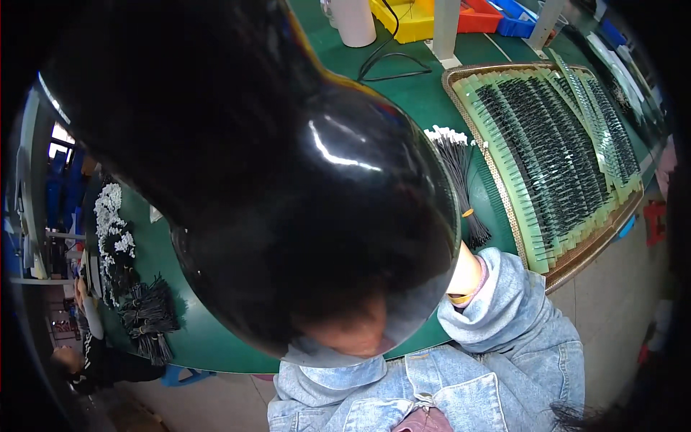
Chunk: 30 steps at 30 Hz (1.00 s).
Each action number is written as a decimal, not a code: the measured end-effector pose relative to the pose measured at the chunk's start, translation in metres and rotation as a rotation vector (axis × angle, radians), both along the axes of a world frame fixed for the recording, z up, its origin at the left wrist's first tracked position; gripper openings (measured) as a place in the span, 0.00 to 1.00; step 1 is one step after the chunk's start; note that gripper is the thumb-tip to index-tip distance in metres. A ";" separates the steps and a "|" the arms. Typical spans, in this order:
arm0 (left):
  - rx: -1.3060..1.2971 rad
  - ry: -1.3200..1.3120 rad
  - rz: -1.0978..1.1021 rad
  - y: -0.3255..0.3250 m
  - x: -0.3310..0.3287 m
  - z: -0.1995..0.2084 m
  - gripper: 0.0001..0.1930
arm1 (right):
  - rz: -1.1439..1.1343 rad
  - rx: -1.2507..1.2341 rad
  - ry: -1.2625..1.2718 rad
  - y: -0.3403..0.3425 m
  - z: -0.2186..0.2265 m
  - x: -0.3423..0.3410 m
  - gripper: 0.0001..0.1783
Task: Assembling electronic components by hand at a factory workbench.
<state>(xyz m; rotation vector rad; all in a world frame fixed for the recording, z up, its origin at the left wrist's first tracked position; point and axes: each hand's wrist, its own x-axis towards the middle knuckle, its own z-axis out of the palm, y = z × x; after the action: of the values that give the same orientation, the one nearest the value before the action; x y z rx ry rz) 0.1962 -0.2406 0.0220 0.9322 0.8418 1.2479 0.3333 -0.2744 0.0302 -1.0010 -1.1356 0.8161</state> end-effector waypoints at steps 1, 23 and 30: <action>0.022 0.009 0.015 0.000 0.000 -0.001 0.16 | -0.001 -0.001 -0.001 -0.001 0.001 0.000 0.09; -0.238 -0.320 -0.370 0.013 -0.001 0.005 0.24 | 0.021 -0.086 0.140 -0.002 0.009 0.001 0.09; -0.131 -0.358 -0.417 0.026 -0.033 -0.030 0.25 | 0.152 -0.151 0.317 0.007 -0.003 -0.006 0.08</action>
<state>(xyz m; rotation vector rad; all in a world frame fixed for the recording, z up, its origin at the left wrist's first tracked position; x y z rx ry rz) 0.1630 -0.2143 -0.0085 0.7044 0.4125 0.9438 0.3277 -0.2673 0.0275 -0.8770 -0.8933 1.1525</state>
